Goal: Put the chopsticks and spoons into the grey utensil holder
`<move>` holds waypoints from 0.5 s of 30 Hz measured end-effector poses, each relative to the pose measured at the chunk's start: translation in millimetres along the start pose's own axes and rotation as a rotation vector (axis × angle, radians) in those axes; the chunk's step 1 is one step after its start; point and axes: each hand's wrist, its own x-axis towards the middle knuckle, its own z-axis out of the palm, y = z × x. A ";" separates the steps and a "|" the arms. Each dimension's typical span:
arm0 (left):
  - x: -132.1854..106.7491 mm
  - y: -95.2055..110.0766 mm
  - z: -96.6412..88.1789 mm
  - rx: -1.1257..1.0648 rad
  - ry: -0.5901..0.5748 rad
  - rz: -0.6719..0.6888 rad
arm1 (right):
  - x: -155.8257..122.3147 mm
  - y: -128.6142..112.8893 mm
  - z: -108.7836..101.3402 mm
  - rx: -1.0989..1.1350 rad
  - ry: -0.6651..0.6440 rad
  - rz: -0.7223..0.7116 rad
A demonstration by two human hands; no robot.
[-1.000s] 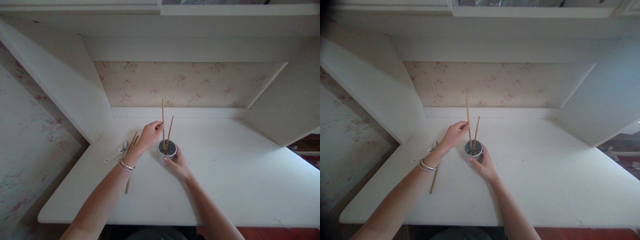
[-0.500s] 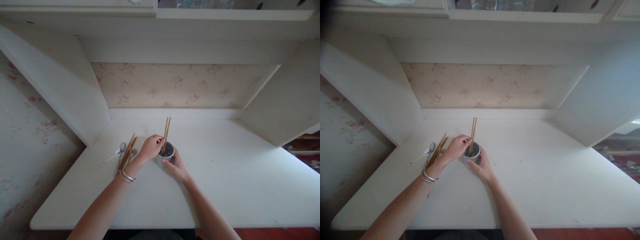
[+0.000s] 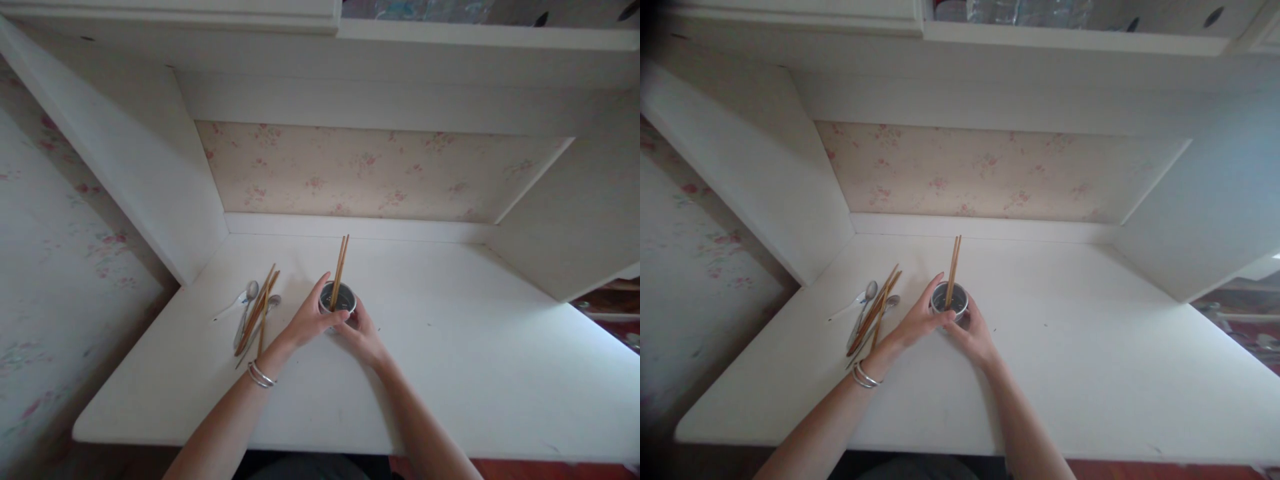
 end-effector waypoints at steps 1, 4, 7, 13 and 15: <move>-3.3 -3.4 2.6 -0.054 0.006 0.004 | -0.6 1.3 -0.9 0.008 -0.004 -0.002; -8.2 -12.9 8.9 -0.135 0.068 0.015 | -5.2 3.2 -5.7 0.002 0.032 0.017; -9.2 -21.0 12.6 -0.113 0.143 0.033 | -11.0 -3.4 -11.1 -0.027 0.226 -0.053; -7.0 -33.4 18.7 -0.140 0.166 0.058 | -7.9 -50.2 17.7 -0.275 0.606 -0.320; -5.7 -35.9 19.5 -0.204 0.135 0.051 | -0.2 -69.4 43.9 -0.450 0.479 -0.275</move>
